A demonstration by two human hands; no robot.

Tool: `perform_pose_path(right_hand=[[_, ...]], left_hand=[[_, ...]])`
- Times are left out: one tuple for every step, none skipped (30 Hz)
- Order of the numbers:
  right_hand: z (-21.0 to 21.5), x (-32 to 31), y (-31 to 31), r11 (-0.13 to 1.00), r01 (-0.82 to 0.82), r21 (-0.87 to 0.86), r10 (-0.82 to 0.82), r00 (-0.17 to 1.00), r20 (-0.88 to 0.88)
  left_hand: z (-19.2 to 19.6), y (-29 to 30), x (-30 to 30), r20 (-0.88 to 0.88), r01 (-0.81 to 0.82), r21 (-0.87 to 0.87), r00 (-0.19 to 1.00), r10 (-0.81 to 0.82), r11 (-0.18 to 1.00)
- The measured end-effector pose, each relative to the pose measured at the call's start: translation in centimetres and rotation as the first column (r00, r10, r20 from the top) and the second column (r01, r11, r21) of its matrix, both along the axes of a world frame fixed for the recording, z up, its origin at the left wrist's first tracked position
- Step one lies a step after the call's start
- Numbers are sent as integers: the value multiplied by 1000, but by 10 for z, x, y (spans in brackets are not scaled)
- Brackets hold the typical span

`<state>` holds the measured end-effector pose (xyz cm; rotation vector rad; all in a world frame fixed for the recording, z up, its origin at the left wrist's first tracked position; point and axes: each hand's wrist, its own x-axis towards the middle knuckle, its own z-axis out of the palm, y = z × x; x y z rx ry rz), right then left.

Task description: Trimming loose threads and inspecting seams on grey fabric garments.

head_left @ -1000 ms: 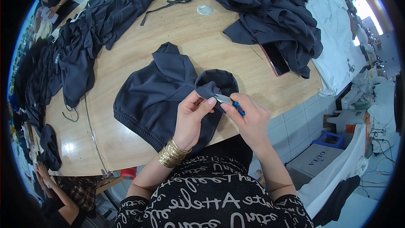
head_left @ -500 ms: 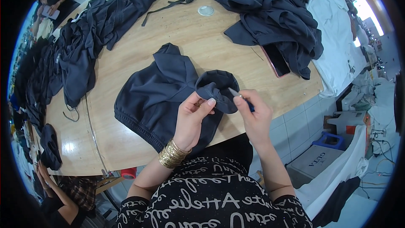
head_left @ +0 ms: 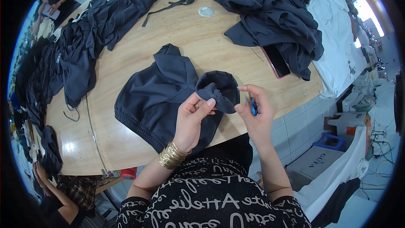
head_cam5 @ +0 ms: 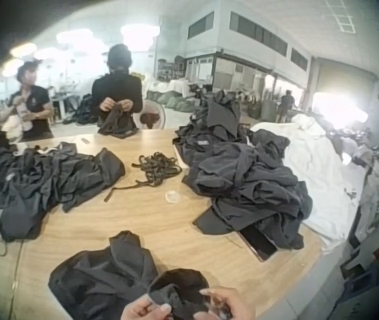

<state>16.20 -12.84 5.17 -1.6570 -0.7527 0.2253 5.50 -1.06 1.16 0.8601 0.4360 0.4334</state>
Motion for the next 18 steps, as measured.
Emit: perform_pose_path(right_hand=[[2,-3,3,999,-30,-21,30,999,23],[2,-5,5,997,-58,-43,60,997,46],[0,-6,5,997,-57,-42,59,997,45],[-4,-6,6,993,-77,-86,88,989,122],[-9,-5,7,987,-93,-130,118,973,198],[-15,-5,8,995,-64,-81,80,976,201],[-15,-4,7,995,-64,-80,79,976,202],[-12,-4,9,1000,12,-25,-10,997,77],[-10,-3,10,995,94,19,-93,994,-54],[-7,1,10,995,104,-2,-104,987,-122],[-6,4,8,995,103,-1,-103,987,-122],[-6,6,7,993,118,-23,-120,983,-142],[-6,8,5,990,132,-46,-138,977,-162],[-8,10,5,994,98,-44,-101,991,-86],[-8,8,3,994,97,-44,-101,991,-86],[-4,4,3,998,52,-44,-56,993,-104],[-2,2,4,999,7,-43,-12,992,-123],[-5,1,6,999,7,-42,-12,992,-124]], left_hand=[[1,0,0,-3,-3,18,1000,3,1000],[2,-1,1,-3,-2,19,1000,2,1000],[3,-3,2,-2,-9,3,1000,9,1000],[4,-4,3,-1,-15,-13,1000,15,1000],[4,-4,3,0,-15,-11,1000,15,1000],[4,-4,3,-9,-10,15,1000,11,1000],[4,-5,3,-18,-6,42,1000,6,999],[4,-4,3,-19,-7,43,1000,8,999],[5,-4,2,-12,-7,49,1000,7,999],[5,-4,2,-6,-5,55,1000,6,998],[6,-3,2,-6,-6,55,1000,6,998],[7,-3,2,-13,-8,62,1000,9,998],[7,-3,2,-20,-10,69,1000,11,998],[7,-3,2,-20,-11,69,1000,12,998],[6,-3,2,-20,-14,64,1000,16,998],[5,-4,2,-20,-18,60,1000,19,998],[3,-4,2,-21,-17,61,1000,19,998],[0,-4,2,-18,-10,69,1000,12,998]])
